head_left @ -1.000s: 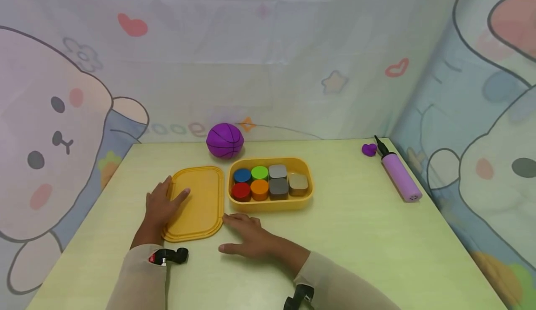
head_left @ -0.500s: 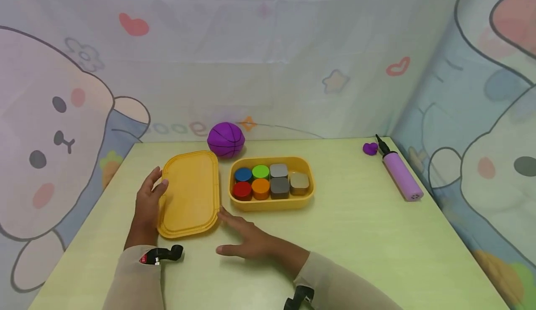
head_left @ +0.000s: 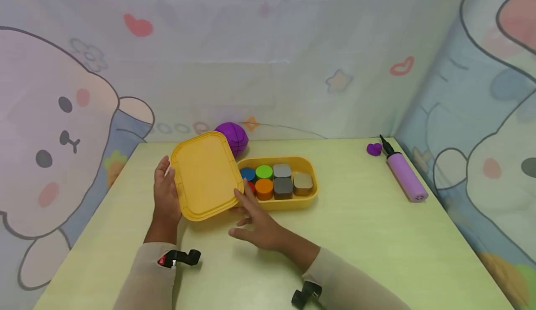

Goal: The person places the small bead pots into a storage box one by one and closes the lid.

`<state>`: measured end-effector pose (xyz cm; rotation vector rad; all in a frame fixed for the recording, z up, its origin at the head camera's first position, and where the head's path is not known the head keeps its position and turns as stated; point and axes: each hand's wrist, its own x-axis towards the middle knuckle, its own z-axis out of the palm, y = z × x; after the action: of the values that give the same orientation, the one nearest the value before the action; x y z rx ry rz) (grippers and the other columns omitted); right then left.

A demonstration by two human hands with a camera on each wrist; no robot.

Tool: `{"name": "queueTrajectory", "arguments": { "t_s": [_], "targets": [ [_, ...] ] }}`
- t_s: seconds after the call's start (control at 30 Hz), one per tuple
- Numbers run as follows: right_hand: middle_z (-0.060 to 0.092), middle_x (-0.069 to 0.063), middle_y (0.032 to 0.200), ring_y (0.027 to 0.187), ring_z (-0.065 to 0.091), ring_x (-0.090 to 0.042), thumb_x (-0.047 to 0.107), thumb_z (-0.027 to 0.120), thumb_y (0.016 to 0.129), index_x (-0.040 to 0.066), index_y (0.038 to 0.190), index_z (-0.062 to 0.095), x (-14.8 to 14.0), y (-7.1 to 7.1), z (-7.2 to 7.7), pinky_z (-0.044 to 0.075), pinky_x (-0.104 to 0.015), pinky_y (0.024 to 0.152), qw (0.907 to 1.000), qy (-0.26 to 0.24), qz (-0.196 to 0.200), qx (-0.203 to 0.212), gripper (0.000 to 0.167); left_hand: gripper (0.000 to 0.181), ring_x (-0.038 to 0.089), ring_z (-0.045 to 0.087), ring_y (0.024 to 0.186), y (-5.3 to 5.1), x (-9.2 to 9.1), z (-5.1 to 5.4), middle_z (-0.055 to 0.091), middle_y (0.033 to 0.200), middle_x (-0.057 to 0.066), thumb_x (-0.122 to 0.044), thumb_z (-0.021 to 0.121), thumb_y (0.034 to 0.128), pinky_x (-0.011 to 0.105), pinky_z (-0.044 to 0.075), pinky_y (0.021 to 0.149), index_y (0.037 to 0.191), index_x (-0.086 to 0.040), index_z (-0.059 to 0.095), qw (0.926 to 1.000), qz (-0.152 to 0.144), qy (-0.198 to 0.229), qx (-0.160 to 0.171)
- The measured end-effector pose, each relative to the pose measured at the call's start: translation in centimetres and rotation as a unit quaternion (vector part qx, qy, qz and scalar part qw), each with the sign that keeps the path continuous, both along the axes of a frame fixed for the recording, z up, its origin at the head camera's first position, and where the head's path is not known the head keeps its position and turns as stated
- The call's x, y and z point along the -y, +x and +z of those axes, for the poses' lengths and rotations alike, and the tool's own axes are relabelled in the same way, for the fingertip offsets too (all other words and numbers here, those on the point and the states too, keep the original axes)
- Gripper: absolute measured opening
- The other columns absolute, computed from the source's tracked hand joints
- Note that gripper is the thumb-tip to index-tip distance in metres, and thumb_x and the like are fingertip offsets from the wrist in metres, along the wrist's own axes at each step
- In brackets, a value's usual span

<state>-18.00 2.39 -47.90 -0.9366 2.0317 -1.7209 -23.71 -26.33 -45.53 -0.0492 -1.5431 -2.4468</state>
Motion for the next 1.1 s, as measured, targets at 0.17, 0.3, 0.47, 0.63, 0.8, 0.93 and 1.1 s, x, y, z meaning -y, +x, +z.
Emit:
{"name": "queueTrajectory", "arguments": {
  "t_s": [0.17,0.3,0.47,0.63,0.8,0.93,1.1],
  "targets": [
    [-0.031,0.023,0.177,0.156,0.049,-0.032,0.004,0.072,0.104,0.032,0.177,-0.002,-1.3,-0.9,1.1,0.058,-0.026,0.108,0.9958,-0.076,-0.026,0.043,0.108,0.064,0.019,0.054,0.145,0.3,-4.2,0.6,0.038,0.169,0.005,-0.031,0.051,0.1123,0.023,0.055,0.109,0.167,-0.025,0.019,0.9986,0.012,0.047,-0.024],
    [-0.034,0.017,0.178,0.153,0.053,-0.032,0.001,0.074,0.102,0.035,0.176,-0.009,-2.3,-1.6,1.6,0.06,-0.031,0.108,0.9902,-0.12,-0.041,0.058,0.117,0.071,0.023,0.054,0.146,0.5,-6.7,1.0,0.035,0.17,0.005,-0.03,0.053,0.1086,0.026,0.056,0.11,0.168,-0.029,0.014,0.9972,0.032,0.06,-0.03],
    [-0.035,0.015,0.178,0.149,0.057,-0.034,0.009,0.081,0.099,0.039,0.175,-0.013,-3.8,-2.3,1.6,0.06,-0.034,0.109,0.9848,-0.143,-0.082,0.057,0.125,0.079,0.028,0.046,0.154,1.4,-9.9,1.7,0.017,0.176,0.002,-0.03,0.053,0.1064,0.034,0.05,0.12,0.17,-0.036,0.007,0.9978,0.049,0.043,-0.006],
    [-0.028,0.014,0.18,0.146,0.06,-0.035,0.01,0.088,0.094,0.052,0.171,-0.012,-4.9,-2.6,1.9,0.063,-0.035,0.105,0.9787,-0.153,-0.124,0.06,0.132,0.087,0.022,0.025,0.165,1.7,-12.4,2.0,-0.003,0.179,-0.003,-0.026,0.055,0.1038,0.039,0.038,0.132,0.174,-0.029,0.003,0.9985,0.049,0.022,-0.014],
    [0.034,-0.016,0.177,0.138,0.068,-0.038,0.0,0.086,0.092,0.053,0.17,-0.014,-6.0,-2.9,2.2,0.064,-0.036,0.102,0.9697,-0.177,-0.134,0.101,0.138,0.085,0.021,0.013,0.169,1.8,-13.8,2.1,-0.013,0.178,-0.004,-0.025,0.056,0.1037,0.043,0.031,0.135,0.173,-0.026,0.006,0.9983,0.057,-0.004,0.001],
    [0.041,-0.022,0.173,0.141,0.065,-0.04,-0.005,0.085,0.09,0.052,0.17,-0.016,-7.1,-3.3,2.5,0.063,-0.038,0.103,0.9692,-0.177,-0.132,0.109,0.141,0.085,0.025,-0.006,0.172,1.5,-14.0,2.0,-0.019,0.179,-0.003,-0.023,0.057,0.1055,0.047,0.015,0.14,0.172,-0.027,0.005,0.9973,0.063,-0.036,0.016],
    [0.019,-0.019,0.182,0.146,0.059,-0.043,-0.008,0.084,0.089,0.051,0.171,-0.014,-9.2,-3.9,3.1,0.064,-0.041,0.101,0.9723,-0.158,-0.134,0.109,0.141,0.085,0.028,0.004,0.173,0.2,-12.8,1.7,-0.009,0.183,-0.002,-0.024,0.059,0.1096,0.042,0.019,0.14,0.174,-0.029,0.005,0.9963,0.057,-0.056,0.032]
  ]
}}
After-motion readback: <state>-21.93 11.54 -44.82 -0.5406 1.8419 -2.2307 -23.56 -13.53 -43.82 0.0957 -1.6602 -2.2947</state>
